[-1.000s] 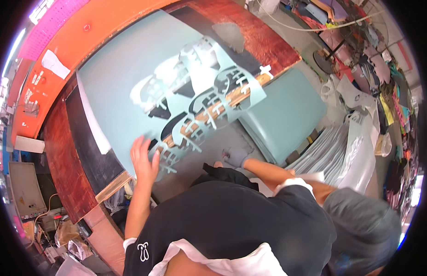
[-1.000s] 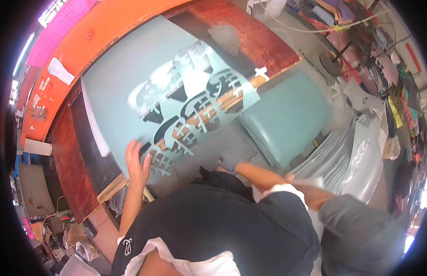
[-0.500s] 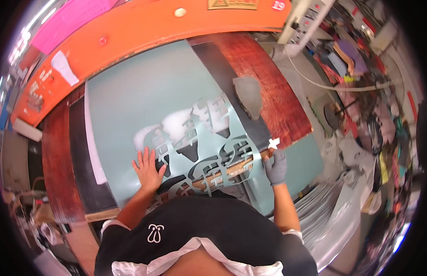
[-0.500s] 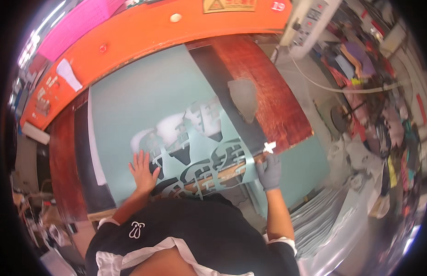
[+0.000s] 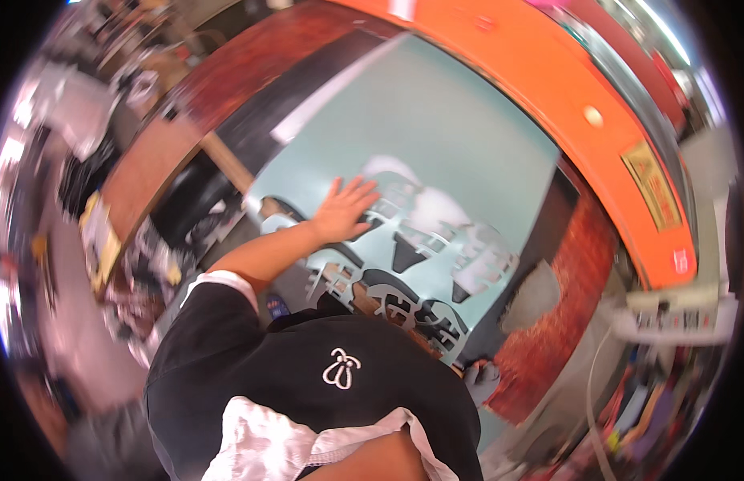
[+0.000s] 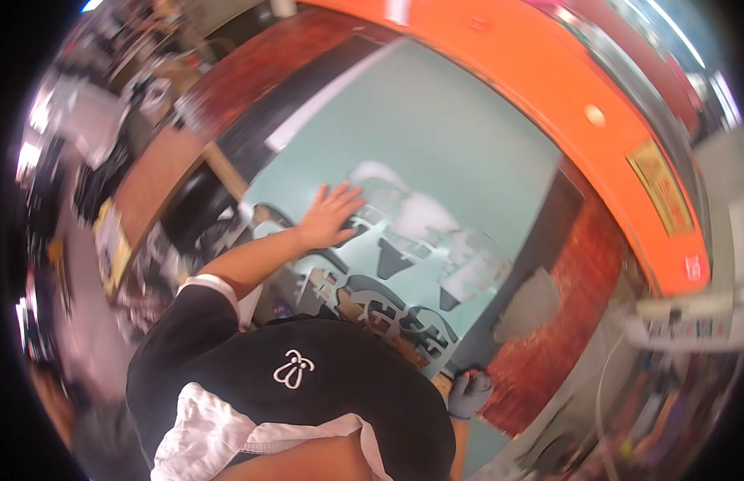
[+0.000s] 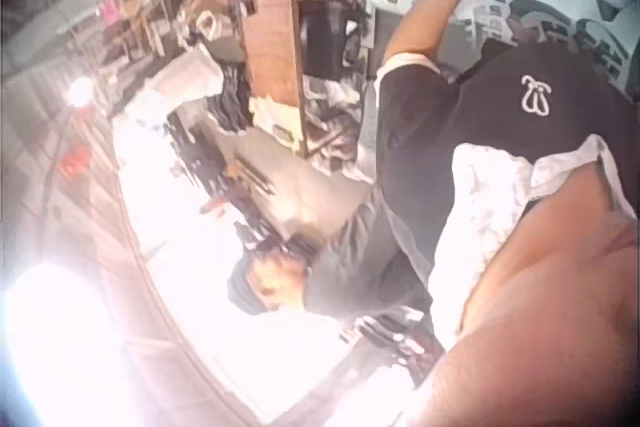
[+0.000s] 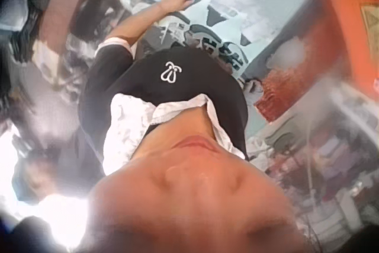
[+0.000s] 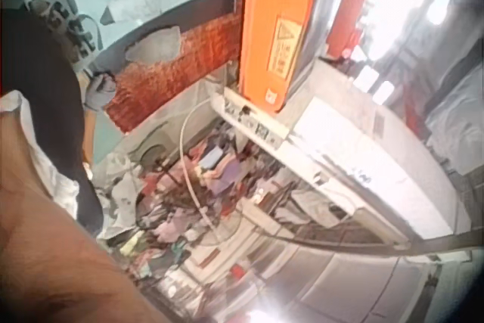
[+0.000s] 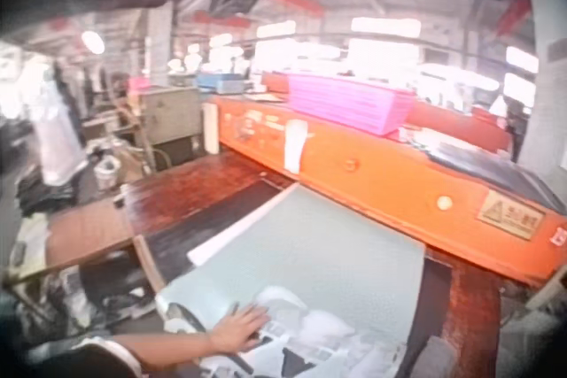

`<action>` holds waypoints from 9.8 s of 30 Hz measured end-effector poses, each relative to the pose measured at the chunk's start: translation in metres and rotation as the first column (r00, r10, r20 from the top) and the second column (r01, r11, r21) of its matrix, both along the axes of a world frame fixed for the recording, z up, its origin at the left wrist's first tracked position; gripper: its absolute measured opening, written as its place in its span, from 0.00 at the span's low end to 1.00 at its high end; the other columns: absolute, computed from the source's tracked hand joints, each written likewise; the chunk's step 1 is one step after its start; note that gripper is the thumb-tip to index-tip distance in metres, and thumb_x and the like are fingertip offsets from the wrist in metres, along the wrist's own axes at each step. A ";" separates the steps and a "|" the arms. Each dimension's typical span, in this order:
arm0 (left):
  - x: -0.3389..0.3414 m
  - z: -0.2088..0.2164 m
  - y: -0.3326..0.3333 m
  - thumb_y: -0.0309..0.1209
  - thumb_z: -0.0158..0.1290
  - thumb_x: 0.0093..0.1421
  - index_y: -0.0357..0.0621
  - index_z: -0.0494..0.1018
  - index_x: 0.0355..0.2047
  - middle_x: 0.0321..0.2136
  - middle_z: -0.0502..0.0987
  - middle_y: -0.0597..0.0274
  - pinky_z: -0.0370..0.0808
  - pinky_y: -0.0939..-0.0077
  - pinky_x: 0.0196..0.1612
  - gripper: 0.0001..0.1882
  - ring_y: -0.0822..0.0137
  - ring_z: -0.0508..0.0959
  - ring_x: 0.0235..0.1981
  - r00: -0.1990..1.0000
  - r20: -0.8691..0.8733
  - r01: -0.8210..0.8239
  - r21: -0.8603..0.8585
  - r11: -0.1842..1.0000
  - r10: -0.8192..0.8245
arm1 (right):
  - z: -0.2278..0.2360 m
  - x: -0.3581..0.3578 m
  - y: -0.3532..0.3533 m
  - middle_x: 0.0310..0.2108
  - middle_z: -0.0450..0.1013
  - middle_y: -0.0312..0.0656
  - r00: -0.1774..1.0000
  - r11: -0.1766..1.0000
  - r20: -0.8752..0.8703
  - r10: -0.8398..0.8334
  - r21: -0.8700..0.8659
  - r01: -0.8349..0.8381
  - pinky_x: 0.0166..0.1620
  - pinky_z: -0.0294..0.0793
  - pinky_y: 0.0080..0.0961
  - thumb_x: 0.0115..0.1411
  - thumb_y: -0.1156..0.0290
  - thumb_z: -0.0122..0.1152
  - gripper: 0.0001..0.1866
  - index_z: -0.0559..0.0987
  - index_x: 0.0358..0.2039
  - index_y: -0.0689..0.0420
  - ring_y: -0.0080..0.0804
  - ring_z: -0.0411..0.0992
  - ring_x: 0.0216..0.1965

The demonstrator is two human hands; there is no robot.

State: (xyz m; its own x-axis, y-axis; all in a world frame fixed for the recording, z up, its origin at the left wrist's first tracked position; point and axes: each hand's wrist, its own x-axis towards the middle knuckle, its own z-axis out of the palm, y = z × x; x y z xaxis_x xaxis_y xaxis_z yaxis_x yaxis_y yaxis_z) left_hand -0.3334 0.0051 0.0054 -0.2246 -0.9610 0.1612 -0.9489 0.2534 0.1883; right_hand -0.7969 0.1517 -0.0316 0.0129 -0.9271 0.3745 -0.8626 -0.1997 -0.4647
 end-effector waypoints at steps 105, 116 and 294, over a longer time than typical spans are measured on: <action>-0.015 -0.047 0.104 0.41 0.56 0.47 0.46 0.72 0.34 0.48 0.67 0.57 0.50 0.42 0.57 0.16 0.56 0.62 0.55 0.802 -0.438 -0.560 -0.318 0.765 0.406 | -0.008 0.000 -0.023 0.23 0.64 0.39 0.957 0.976 0.274 -0.089 0.218 0.029 0.34 0.63 0.24 0.57 0.73 0.46 0.05 0.66 0.25 0.60 0.28 0.61 0.27; -0.016 -0.047 0.105 0.40 0.57 0.47 0.46 0.72 0.35 0.49 0.67 0.57 0.52 0.39 0.56 0.16 0.55 0.63 0.54 0.805 -0.450 -0.558 -0.351 0.752 0.387 | 0.003 0.007 -0.021 0.24 0.65 0.40 0.978 0.964 0.196 -0.078 0.264 0.024 0.33 0.64 0.25 0.57 0.71 0.46 0.07 0.67 0.27 0.60 0.29 0.63 0.26; -0.020 0.304 0.200 0.22 0.50 0.47 0.42 0.71 0.28 0.26 0.71 0.58 0.71 0.67 0.30 0.07 0.58 0.74 0.27 0.347 -0.083 0.718 -0.617 0.321 -0.934 | 0.012 0.041 -0.015 0.18 0.67 0.43 0.875 0.918 0.278 -0.396 0.114 0.379 0.28 0.65 0.30 0.50 0.70 0.50 0.07 0.70 0.21 0.59 0.32 0.66 0.21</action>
State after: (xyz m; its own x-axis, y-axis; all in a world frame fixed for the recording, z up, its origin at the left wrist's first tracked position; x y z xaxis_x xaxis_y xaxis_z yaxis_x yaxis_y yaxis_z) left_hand -0.3533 0.2048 0.3097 -0.6710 -0.0741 0.7377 -0.0336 0.9970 0.0695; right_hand -0.7562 0.1371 -0.0198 -0.4525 -0.8546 0.2546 -0.6908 0.1554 -0.7062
